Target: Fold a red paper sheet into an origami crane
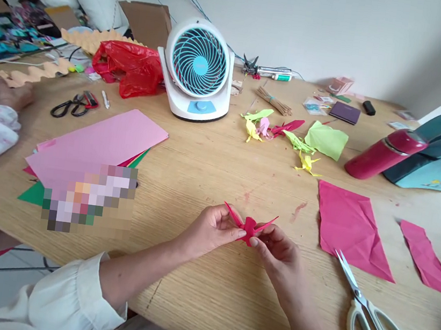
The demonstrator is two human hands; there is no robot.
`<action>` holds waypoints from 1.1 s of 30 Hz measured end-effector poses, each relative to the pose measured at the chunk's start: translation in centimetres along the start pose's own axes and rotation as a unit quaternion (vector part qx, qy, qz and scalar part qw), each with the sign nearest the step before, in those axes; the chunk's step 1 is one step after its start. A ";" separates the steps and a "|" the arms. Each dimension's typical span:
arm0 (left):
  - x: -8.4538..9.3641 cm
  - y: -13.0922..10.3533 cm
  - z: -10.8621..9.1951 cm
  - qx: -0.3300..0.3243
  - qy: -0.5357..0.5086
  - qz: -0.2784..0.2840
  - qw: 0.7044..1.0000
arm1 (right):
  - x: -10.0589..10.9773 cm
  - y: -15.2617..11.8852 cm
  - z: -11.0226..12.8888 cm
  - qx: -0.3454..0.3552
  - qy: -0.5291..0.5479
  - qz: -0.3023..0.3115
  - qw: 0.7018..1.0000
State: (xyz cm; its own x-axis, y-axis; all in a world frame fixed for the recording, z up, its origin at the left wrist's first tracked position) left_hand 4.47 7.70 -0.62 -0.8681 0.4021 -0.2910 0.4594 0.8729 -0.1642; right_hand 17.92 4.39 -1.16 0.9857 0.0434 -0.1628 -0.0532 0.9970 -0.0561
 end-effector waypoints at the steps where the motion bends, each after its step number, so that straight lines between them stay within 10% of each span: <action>1: 0.0 0.0 0.1 -0.001 0.016 0.002 1.000 | -0.1 0.1 -0.1 0.002 0.006 -0.003 1.000; 33: 0.0 -0.3 0.3 -0.046 0.091 0.019 0.995 | 0.0 -1.5 2.4 0.117 -0.231 -0.094 0.961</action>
State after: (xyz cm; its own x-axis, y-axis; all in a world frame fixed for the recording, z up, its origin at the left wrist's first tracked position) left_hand 4.38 7.33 -0.81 -0.8739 0.4715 -0.1185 0.4808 0.8743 -0.0672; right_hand 18.38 3.08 1.31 0.9429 -0.1685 0.2872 0.1165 0.9749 0.1896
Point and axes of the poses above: each hand's wrist, its own y-axis towards the middle knuckle, its own x-axis out of the back of the hand, z = x × y, the point moved 8 cm from there along y, towards the middle knuckle, and after that the axes turned 3 degrees about y, right-handed, at the moved point
